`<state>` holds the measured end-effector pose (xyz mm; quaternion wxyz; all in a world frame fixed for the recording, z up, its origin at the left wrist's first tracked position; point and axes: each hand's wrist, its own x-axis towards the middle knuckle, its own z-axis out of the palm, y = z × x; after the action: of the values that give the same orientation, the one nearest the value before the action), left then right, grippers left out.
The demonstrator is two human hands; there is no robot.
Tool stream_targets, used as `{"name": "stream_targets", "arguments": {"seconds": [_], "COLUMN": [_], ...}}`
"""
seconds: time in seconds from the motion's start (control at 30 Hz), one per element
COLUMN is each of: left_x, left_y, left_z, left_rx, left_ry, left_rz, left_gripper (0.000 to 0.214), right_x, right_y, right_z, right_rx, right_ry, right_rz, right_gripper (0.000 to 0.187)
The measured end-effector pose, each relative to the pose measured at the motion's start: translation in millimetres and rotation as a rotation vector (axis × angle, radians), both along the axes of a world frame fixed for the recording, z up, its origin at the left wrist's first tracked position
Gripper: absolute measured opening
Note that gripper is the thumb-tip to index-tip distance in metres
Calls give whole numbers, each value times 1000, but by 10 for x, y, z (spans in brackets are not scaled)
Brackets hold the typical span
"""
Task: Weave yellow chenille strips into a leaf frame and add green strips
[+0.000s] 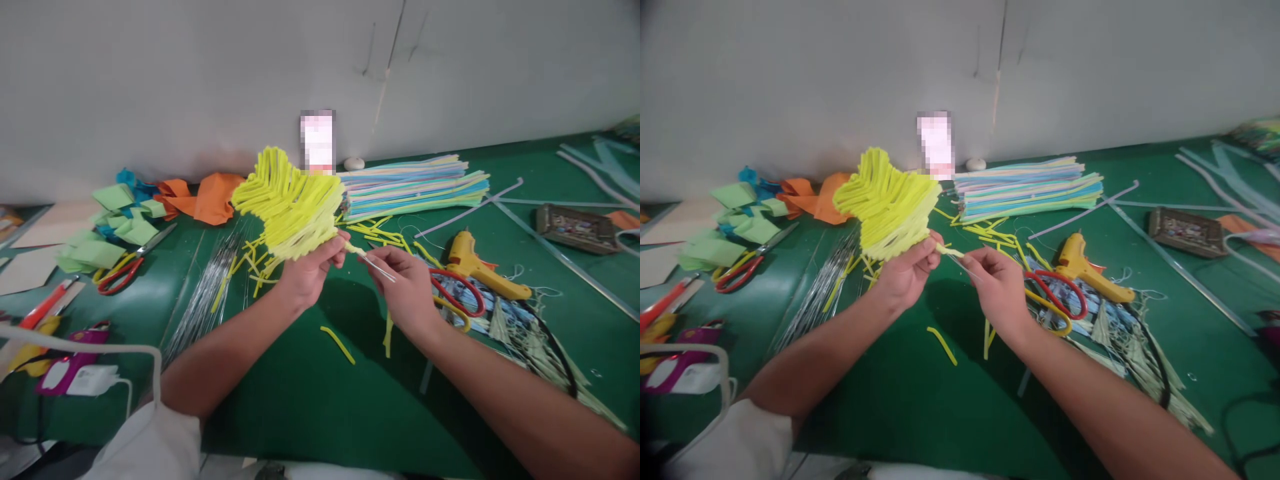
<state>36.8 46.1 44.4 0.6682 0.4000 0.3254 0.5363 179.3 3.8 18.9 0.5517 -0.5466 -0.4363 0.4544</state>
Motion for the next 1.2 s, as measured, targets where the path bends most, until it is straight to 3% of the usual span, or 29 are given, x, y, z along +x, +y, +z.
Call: {"name": "stream_targets", "arguments": {"seconds": [0.17, 0.3, 0.4, 0.5, 0.67, 0.77, 1.0, 1.2], "left_x": [8, -60, -109, -119, -82, -56, 1, 6], "left_y": [11, 72, 133, 181, 180, 132, 41, 71], "left_z": [-115, -268, -311, -309, -288, -242, -90, -234], "left_rx": [89, 209, 249, 268, 254, 208, 71, 116], "left_ry": [74, 363, 505, 513, 324, 206, 20, 99], "left_rz": [191, 244, 214, 162, 47, -46, -60, 167], "left_gripper": [22, 24, 21, 18, 17, 16, 22, 24], "right_x": [-122, -184, -178, -126, 8, 58, -1, -123], "right_y": [-134, -194, -184, -161, -80, -6, 7, -137], "right_z": [29, 27, 32, 51, 42, -6, -49, -4], "right_rx": [-3, 55, 118, 178, 180, 114, 14, -23], "right_ry": [-154, -271, -358, -415, -303, -160, -24, -184], "right_rz": [119, 142, 114, 40, -205, -255, -37, 142], "right_gripper": [28, 24, 22, 20, 14, 16, 22, 27]}}
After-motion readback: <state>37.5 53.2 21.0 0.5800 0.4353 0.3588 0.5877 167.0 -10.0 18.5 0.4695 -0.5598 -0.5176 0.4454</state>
